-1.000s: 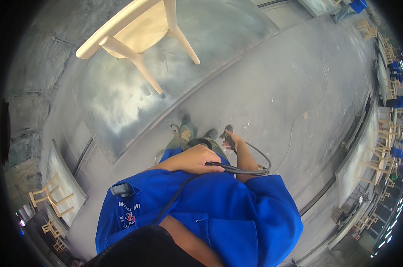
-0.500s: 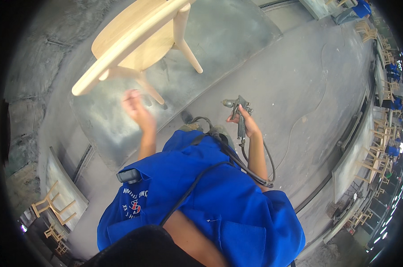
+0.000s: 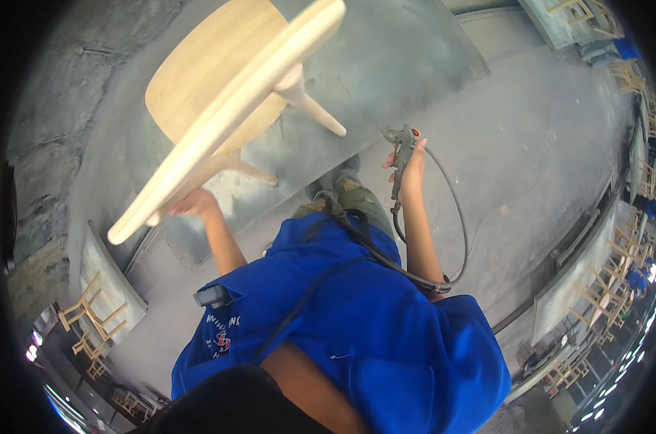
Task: The person uses a handheld spray gun to apply finish to wooden chairs in a factory. They rotate and reposition each chair to coat all surfaces, then move to the next chair on the production line.
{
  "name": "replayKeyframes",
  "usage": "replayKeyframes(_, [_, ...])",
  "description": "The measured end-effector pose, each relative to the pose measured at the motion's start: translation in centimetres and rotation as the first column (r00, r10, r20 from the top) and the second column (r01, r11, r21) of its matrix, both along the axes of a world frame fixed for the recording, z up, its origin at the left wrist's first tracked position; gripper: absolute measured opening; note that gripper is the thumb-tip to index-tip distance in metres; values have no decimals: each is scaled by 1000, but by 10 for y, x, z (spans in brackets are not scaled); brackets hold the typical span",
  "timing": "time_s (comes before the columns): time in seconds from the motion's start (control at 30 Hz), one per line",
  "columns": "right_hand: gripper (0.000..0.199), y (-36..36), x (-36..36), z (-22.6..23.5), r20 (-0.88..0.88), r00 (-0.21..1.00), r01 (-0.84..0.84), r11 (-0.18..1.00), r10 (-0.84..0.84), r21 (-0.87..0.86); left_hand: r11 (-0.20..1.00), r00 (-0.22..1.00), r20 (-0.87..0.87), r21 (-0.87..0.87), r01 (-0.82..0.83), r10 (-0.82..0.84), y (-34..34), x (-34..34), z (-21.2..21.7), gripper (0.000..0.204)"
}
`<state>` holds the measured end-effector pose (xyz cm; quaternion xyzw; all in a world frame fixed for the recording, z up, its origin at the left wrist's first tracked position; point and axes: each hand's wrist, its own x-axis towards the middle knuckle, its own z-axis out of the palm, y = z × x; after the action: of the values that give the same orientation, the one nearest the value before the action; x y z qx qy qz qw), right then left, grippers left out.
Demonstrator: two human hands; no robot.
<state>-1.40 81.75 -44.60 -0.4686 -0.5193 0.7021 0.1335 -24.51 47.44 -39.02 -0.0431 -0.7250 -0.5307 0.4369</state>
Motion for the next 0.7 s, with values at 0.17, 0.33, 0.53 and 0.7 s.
replayKeyframes(0.17, [80, 45, -96, 22, -35, 985, -167, 984, 170, 70, 990, 969, 210, 94, 109, -126, 25, -26, 108, 113])
replayKeyframes(0.33, [78, 66, -209, 37, -368, 900, -275, 959, 234, -62, 988, 960, 275, 158, 3, -47, 38, -98, 154, 108])
replayKeyframes(0.53, [72, 73, -316, 6, -440, 894, -263, 892, 82, -367, 983, 958, 283, 159, -91, 43, 36, -170, 156, 98])
replayKeyframes(0.7, [75, 73, -314, -63, -178, 984, -108, 881, 27, -462, 989, 966, 228, 44, -139, 126, 15, -203, 139, 86])
